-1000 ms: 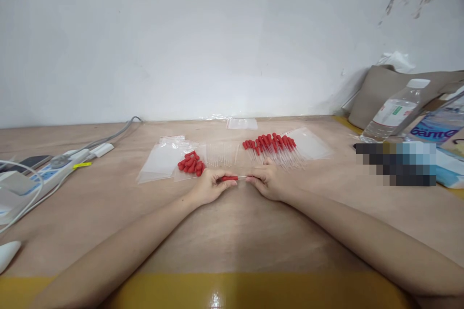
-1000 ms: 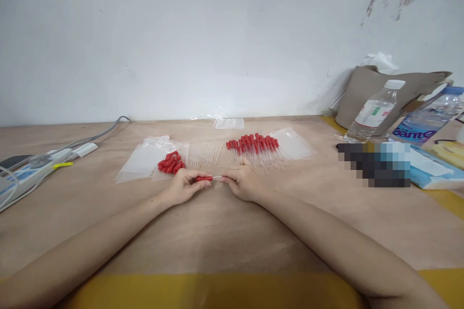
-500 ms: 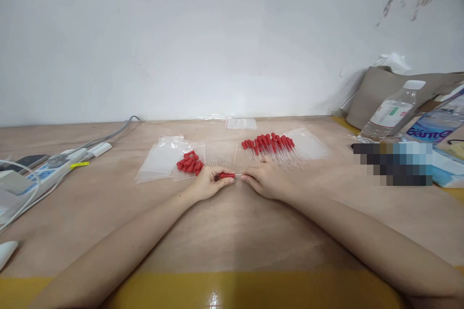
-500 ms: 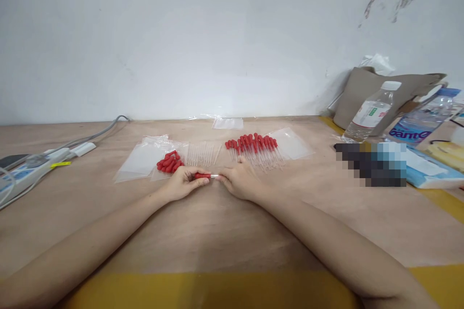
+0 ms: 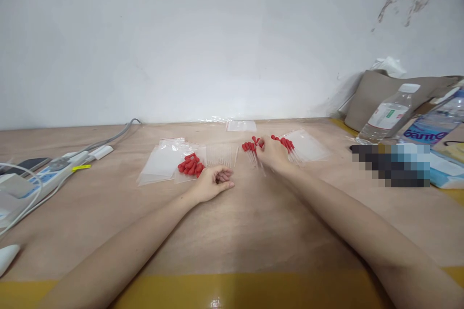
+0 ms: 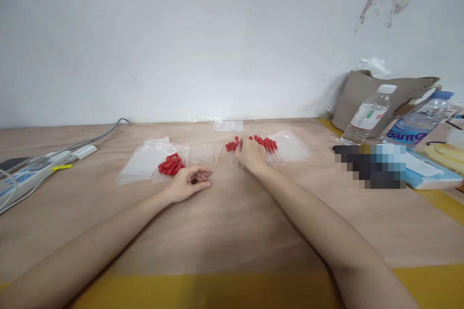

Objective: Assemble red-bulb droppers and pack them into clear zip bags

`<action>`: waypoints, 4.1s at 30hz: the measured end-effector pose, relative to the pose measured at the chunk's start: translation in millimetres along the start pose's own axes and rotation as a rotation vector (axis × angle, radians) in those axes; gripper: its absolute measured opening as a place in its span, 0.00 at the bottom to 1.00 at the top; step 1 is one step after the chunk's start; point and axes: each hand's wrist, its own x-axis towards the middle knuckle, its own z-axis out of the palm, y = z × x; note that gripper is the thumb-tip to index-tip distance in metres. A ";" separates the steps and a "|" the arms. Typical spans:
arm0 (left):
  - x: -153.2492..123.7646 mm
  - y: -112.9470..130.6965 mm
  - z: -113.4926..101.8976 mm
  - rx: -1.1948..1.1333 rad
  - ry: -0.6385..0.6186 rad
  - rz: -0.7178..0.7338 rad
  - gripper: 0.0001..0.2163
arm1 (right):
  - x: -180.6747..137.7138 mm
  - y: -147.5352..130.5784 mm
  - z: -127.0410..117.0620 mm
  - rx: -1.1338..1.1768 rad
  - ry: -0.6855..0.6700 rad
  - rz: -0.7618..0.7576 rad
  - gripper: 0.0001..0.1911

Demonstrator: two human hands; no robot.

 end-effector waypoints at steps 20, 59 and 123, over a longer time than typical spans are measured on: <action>3.5 6.3 -23.4 0.521 0.370 0.128 0.06 | 6.3 -55.5 21.6 -0.103 -0.237 0.000 0.16; -4.4 18.4 14.4 0.514 0.010 0.265 0.10 | -57.3 32.7 20.9 0.306 0.071 -0.482 0.11; -5.7 18.6 9.1 0.345 -0.034 0.342 0.08 | -68.5 -7.5 -5.0 0.145 -0.295 -0.720 0.16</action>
